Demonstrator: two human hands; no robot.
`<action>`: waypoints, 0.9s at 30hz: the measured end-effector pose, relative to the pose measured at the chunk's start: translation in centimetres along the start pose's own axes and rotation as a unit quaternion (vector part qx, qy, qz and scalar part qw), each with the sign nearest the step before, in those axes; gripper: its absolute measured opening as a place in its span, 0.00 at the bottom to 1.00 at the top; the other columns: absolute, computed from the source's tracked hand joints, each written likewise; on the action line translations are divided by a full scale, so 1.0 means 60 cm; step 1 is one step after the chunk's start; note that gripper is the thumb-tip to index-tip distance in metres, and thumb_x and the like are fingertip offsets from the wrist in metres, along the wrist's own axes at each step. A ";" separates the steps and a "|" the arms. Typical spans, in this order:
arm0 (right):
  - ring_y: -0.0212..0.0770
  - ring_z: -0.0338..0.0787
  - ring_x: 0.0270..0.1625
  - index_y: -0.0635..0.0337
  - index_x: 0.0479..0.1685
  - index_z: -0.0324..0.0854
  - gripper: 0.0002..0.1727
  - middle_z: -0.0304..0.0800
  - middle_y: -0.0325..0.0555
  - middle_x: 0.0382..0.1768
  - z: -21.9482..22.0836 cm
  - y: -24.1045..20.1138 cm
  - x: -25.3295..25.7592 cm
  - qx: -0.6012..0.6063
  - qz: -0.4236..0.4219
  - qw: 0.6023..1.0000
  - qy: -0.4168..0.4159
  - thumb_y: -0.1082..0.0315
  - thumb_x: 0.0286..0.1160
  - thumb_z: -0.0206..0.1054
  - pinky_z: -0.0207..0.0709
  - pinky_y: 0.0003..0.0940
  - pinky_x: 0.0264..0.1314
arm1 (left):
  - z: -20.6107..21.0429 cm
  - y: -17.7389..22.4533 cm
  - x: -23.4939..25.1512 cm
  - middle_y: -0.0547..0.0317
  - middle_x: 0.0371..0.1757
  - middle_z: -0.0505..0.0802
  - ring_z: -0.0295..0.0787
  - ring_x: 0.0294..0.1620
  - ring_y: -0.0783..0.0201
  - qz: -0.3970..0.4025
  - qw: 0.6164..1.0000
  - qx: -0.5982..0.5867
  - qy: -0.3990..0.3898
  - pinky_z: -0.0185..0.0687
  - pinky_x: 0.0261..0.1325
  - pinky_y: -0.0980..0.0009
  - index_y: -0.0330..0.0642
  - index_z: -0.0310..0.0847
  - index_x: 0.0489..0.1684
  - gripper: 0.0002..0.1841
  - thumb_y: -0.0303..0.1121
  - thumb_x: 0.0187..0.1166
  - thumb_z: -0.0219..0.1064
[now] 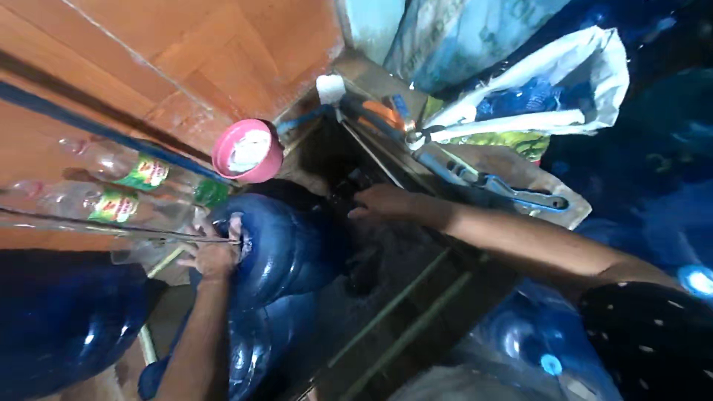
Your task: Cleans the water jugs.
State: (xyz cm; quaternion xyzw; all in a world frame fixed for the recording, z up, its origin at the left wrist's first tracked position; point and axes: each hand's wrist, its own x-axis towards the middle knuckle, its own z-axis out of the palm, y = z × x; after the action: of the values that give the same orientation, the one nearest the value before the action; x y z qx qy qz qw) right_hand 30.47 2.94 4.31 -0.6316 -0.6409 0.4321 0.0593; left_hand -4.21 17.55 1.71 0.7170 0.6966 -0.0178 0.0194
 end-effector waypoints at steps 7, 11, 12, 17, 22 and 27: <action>0.63 0.84 0.67 0.67 0.65 0.81 0.27 0.84 0.66 0.62 -0.022 0.012 -0.005 0.012 0.001 0.999 0.040 0.50 0.90 0.59 0.75 0.63 0.69 | -0.007 0.032 0.009 0.36 0.96 0.44 0.28 0.94 0.28 0.136 0.987 -0.084 -0.032 0.25 0.83 0.19 0.42 0.43 0.96 0.49 0.63 0.81 0.60; 0.63 0.86 0.66 0.65 0.68 0.79 0.27 0.81 0.65 0.67 -0.024 -0.023 0.004 0.007 -0.016 0.997 0.079 0.49 0.88 0.60 0.77 0.64 0.66 | -0.058 0.104 -0.035 0.34 0.96 0.41 0.33 0.93 0.26 0.073 0.986 -0.083 -0.121 0.36 0.82 0.19 0.39 0.41 0.96 0.47 0.61 0.85 0.57; 0.64 0.86 0.66 0.65 0.72 0.77 0.28 0.79 0.65 0.70 -0.024 -0.041 0.012 0.001 -0.025 0.996 0.091 0.49 0.88 0.61 0.78 0.64 0.66 | -0.060 0.127 -0.066 0.34 0.96 0.36 0.29 0.93 0.25 0.058 0.987 -0.082 -0.130 0.33 0.81 0.17 0.38 0.36 0.96 0.53 0.65 0.82 0.58; 0.56 0.89 0.64 0.59 0.75 0.78 0.29 0.78 0.60 0.74 0.044 -0.176 0.104 -0.089 -0.265 0.949 0.145 0.53 0.79 0.71 0.84 0.57 0.64 | -0.045 0.155 -0.192 0.39 0.92 0.60 0.42 0.95 0.38 0.171 0.962 -0.120 -0.177 0.29 0.90 0.31 0.43 0.64 0.89 0.48 0.63 0.71 0.72; 0.61 0.70 0.86 0.51 0.74 0.84 0.30 0.80 0.57 0.78 0.149 -0.260 0.248 -0.193 -0.510 0.831 0.111 0.45 0.77 0.68 0.54 0.67 0.88 | -0.043 0.100 -0.286 0.51 0.91 0.68 0.50 0.95 0.46 0.235 0.929 -0.206 -0.199 0.33 0.93 0.38 0.49 0.68 0.88 0.34 0.39 0.79 0.71; 0.77 0.77 0.76 0.60 0.80 0.75 0.36 0.77 0.74 0.75 0.101 -0.281 0.302 -0.242 -0.274 0.920 0.142 0.39 0.89 0.51 0.67 0.79 0.74 | 0.012 0.041 -0.367 0.56 0.89 0.72 0.51 0.95 0.47 0.105 0.956 -0.274 0.005 0.29 0.92 0.36 0.52 0.75 0.83 0.33 0.38 0.74 0.75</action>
State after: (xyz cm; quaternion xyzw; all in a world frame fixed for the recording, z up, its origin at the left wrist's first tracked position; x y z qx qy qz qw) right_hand 10.39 18.54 2.64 -0.4811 -0.8587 0.1370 0.1109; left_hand -2.40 -4.55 2.13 0.7536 0.5953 0.1796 0.2131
